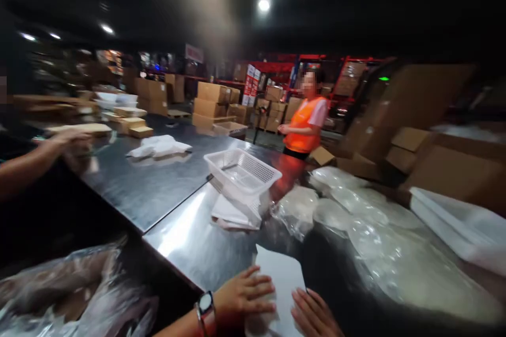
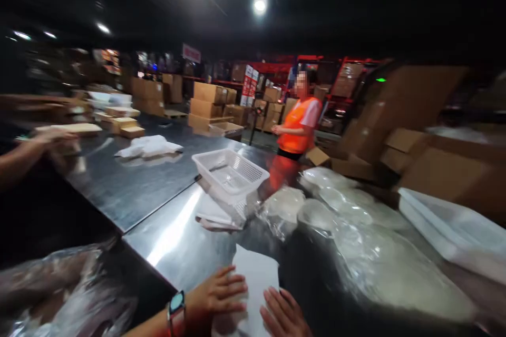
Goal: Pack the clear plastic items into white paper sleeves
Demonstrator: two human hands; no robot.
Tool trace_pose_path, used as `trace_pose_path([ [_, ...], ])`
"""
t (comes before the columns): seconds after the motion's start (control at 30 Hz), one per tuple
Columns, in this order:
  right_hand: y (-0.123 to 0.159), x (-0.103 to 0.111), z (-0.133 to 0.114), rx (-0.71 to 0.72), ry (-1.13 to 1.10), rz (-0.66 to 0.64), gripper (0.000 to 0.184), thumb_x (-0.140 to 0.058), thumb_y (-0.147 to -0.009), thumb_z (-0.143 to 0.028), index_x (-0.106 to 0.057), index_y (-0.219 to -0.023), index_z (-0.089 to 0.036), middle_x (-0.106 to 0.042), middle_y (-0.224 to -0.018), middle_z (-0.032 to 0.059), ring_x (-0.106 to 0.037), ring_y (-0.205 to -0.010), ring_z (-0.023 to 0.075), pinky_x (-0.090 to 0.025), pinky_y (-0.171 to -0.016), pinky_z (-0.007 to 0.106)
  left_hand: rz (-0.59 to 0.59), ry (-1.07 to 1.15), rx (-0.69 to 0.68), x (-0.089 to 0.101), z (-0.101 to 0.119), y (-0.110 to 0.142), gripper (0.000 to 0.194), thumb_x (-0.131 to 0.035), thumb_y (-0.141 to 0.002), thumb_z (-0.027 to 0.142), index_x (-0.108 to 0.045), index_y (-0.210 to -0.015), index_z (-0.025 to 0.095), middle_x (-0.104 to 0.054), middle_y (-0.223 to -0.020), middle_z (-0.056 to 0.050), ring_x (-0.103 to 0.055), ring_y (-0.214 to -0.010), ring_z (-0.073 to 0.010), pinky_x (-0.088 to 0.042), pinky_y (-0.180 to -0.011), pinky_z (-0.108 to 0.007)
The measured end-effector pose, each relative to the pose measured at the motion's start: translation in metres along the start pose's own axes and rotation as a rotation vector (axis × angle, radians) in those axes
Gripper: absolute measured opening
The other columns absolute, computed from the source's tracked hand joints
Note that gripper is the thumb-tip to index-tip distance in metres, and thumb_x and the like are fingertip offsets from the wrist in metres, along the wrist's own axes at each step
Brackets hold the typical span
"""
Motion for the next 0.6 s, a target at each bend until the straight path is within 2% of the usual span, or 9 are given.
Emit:
trace_pose_path([
  [0.07,0.002,-0.005,-0.008,0.027,0.003,-0.12,0.03,-0.045,-0.099,-0.018,-0.068,-0.119,-0.023,-0.074,-0.115,0.0075,-0.064,-0.12,0.0208,-0.053,-0.103,0.037,-0.006,0.116,0.046,0.014,-0.003,0.0,0.026,-0.057,-0.098,0.033,-0.065,-0.121,0.025,-0.069,-0.131,-0.002,-0.05,-0.137,-0.0157,-0.03,-0.122,-0.041],
  [0.13,0.003,-0.007,-0.012,-0.036,-0.014,-0.149,0.03,-0.042,-0.1,-0.018,-0.066,-0.117,-0.019,-0.072,-0.12,0.0104,-0.058,-0.128,0.0226,-0.048,-0.108,0.043,-0.001,0.187,0.054,0.025,-0.004,0.0,0.026,-0.054,-0.099,0.026,-0.062,-0.124,0.022,-0.07,-0.129,-0.005,-0.051,-0.136,-0.0159,-0.029,-0.122,-0.04],
  [0.2,0.008,-0.014,-0.018,-0.074,-0.05,-0.184,0.031,-0.039,-0.101,-0.021,-0.066,-0.117,-0.018,-0.071,-0.122,0.0116,-0.057,-0.129,0.023,-0.046,-0.109,0.044,-0.022,0.242,0.057,0.03,-0.003,0.0,0.029,-0.049,-0.101,0.023,-0.059,-0.128,0.022,-0.068,-0.132,-0.006,-0.049,-0.138,-0.0169,-0.029,-0.123,-0.041],
  [0.27,0.014,-0.02,-0.022,-0.123,-0.097,-0.201,0.035,-0.035,-0.103,-0.031,-0.063,-0.12,-0.018,-0.071,-0.122,0.0121,-0.058,-0.128,0.023,-0.046,-0.108,0.044,-0.03,0.284,0.064,0.033,-0.003,-0.002,0.032,-0.041,-0.102,0.024,-0.059,-0.129,0.023,-0.063,-0.14,-0.007,-0.044,-0.142,-0.0201,-0.029,-0.122,-0.044],
  [0.33,0.021,-0.024,-0.022,-0.215,-0.162,-0.18,0.043,-0.032,-0.104,-0.043,-0.061,-0.124,-0.019,-0.072,-0.12,0.0116,-0.06,-0.125,0.0228,-0.047,-0.106,0.045,-0.032,0.314,0.072,0.037,-0.003,-0.005,0.037,-0.032,-0.104,0.03,-0.061,-0.127,0.025,-0.056,-0.147,-0.008,-0.039,-0.145,-0.0241,-0.027,-0.122,-0.048],
  [0.4,0.024,-0.023,-0.021,-0.332,-0.237,-0.11,0.047,-0.027,-0.105,-0.046,-0.06,-0.124,-0.02,-0.074,-0.115,0.0111,-0.064,-0.119,0.0227,-0.047,-0.105,0.046,-0.079,0.344,0.068,0.036,-0.002,-0.009,0.041,-0.029,-0.105,0.039,-0.061,-0.126,0.027,-0.057,-0.146,-0.008,-0.046,-0.141,-0.0241,-0.024,-0.123,-0.05],
  [0.5,0.023,-0.013,-0.022,-0.463,-0.32,0.009,0.04,-0.027,-0.104,-0.035,-0.062,-0.116,-0.021,-0.076,-0.105,0.0088,-0.07,-0.106,0.0211,-0.049,-0.1,0.045,-0.187,0.436,0.107,0.031,-0.001,-0.014,0.046,-0.027,-0.105,0.048,-0.061,-0.128,0.027,-0.071,-0.127,-0.005,-0.063,-0.12,-0.0191,-0.016,-0.125,-0.048],
  [0.6,0.017,-0.005,-0.027,-0.535,-0.333,0.001,0.035,-0.03,-0.104,-0.03,-0.063,-0.112,-0.02,-0.077,-0.099,0.0067,-0.073,-0.097,0.0198,-0.052,-0.093,0.042,-0.218,0.553,0.163,0.029,-0.002,-0.012,0.052,-0.021,-0.105,0.049,-0.06,-0.131,0.026,-0.075,-0.116,-0.003,-0.067,-0.111,-0.0166,-0.007,-0.127,-0.048],
])
Point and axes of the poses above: each hand's wrist, its own y-axis away from the middle knuckle, its own x-axis out of the back of the hand, z = x × y, the point moved 8 cm from there along -y, towards the middle knuckle
